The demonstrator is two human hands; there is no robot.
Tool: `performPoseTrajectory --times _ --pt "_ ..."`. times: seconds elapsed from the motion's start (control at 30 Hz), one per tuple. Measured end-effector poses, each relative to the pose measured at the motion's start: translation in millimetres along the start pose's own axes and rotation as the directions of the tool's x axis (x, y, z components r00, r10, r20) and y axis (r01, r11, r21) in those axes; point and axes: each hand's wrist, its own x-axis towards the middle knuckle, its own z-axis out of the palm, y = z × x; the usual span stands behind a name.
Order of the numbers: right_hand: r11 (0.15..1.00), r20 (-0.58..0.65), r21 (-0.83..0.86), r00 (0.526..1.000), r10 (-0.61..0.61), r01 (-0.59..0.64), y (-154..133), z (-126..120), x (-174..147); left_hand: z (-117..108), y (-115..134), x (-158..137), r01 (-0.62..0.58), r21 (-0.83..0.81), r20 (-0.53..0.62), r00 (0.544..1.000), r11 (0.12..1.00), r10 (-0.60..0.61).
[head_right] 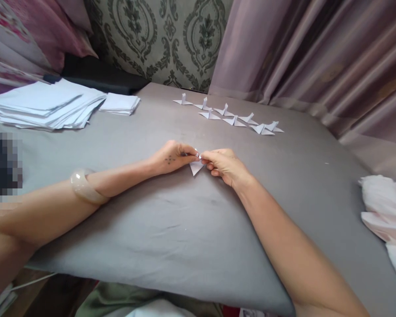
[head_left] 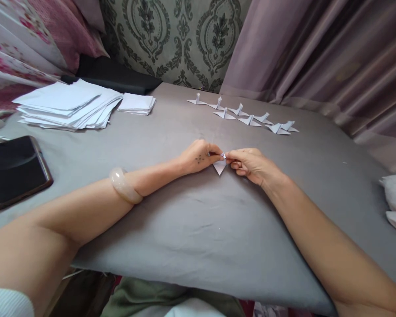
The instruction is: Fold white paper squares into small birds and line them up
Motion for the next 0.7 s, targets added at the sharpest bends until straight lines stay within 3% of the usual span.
performPoseTrajectory --times 0.13,0.47,0.7 --pt "0.999 -0.045 -0.040 0.999 -0.014 0.012 0.6 0.4 1.2 0.5 -0.9 0.3 0.002 -0.001 -0.003 1.000 1.000 -0.002" --pt "0.997 -0.037 -0.026 0.997 0.071 -0.072 -2.3 -2.8 2.0 2.5 -5.8 0.5 -0.050 0.053 0.001 0.999 0.997 0.050" --pt "0.996 0.006 -0.067 0.999 0.053 -0.052 -2.9 -4.2 3.4 4.3 -6.1 -0.4 -0.051 0.058 -0.002 0.999 0.997 0.051"
